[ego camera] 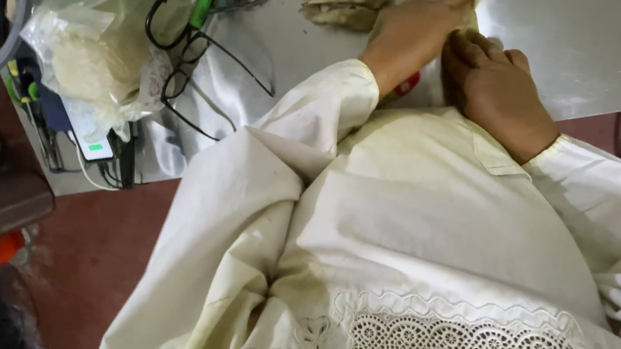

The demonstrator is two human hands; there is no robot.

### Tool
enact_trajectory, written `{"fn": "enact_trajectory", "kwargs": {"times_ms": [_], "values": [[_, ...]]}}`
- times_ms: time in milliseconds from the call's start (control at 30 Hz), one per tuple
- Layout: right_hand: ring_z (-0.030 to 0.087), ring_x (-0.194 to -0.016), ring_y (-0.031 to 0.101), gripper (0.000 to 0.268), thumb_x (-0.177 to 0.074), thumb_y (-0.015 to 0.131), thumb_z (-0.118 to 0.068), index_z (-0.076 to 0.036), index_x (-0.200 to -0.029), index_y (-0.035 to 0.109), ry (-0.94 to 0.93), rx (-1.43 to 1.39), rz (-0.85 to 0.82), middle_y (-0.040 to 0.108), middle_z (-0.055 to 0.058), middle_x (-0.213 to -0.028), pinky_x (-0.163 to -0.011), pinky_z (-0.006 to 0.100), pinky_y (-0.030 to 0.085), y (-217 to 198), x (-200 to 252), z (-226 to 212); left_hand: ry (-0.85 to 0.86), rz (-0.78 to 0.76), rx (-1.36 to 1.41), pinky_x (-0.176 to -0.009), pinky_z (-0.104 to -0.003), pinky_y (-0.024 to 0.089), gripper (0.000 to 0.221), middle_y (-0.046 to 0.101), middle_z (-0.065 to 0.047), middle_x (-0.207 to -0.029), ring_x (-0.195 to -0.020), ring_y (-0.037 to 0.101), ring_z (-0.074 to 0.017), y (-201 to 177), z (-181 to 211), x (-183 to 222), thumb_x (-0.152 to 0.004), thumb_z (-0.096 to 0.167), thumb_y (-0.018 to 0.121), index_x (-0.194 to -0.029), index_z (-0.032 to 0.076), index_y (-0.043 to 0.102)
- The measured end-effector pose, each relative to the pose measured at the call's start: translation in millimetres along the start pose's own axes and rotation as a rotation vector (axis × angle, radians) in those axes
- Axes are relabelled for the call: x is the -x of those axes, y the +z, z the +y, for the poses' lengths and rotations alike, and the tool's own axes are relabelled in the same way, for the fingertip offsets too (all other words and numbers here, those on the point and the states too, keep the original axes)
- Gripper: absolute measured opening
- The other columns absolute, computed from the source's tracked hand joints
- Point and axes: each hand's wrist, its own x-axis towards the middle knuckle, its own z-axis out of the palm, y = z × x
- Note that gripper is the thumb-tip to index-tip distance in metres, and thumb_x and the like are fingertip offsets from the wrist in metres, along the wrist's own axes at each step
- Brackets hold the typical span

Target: Sorting and cleaning dried tea leaves by hand on a stainless steel production table

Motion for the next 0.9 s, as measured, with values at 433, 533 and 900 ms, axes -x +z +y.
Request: {"fn": "enact_trajectory", "kwargs": {"times_ms": [433,533,900], "values": [[0.044,-0.116,0.051,0.036,-0.099,0.067,-0.020,-0.012,-0.134,0.073,-0.031,-0.158,0.326,0.063,0.014,-0.141,-0.090,0.056,0.038,18,-11,22,-0.422,0.151,1.452,-0.086,-0.037,0.046,0.045,0.067,-0.018,-0.121,-0.102,0.060,-0.0228,-82,-27,77,-0.091,0.001,0.061,-0.136,-0.003,0.062],[0.048,-0.115,0.044,0.036,-0.105,0.070,-0.029,-0.004,-0.130,0.070,0.040,-0.119,0.511,0.055,0.022,-0.135,-0.094,0.057,0.036,19,-17,25,-0.515,0.155,2.116,-0.058,-0.047,0.060,0.039,0.073,-0.026,-0.094,-0.069,0.069,-0.0329,-78,-22,113,-0.084,-0.008,0.062,-0.122,-0.009,0.067],[0.040,-0.103,0.059,0.034,-0.086,0.088,-0.021,-0.014,-0.111,0.066,0.089,-0.094,0.433,0.062,0.012,-0.104,-0.088,0.053,0.049,45,-44,43,-0.588,0.278,2.062,-0.093,-0.048,0.054,0.040,0.069,-0.021,-0.109,-0.100,0.068,-0.0343,71,-61,139,-0.086,-0.001,0.064,-0.126,0.003,0.065]]}}
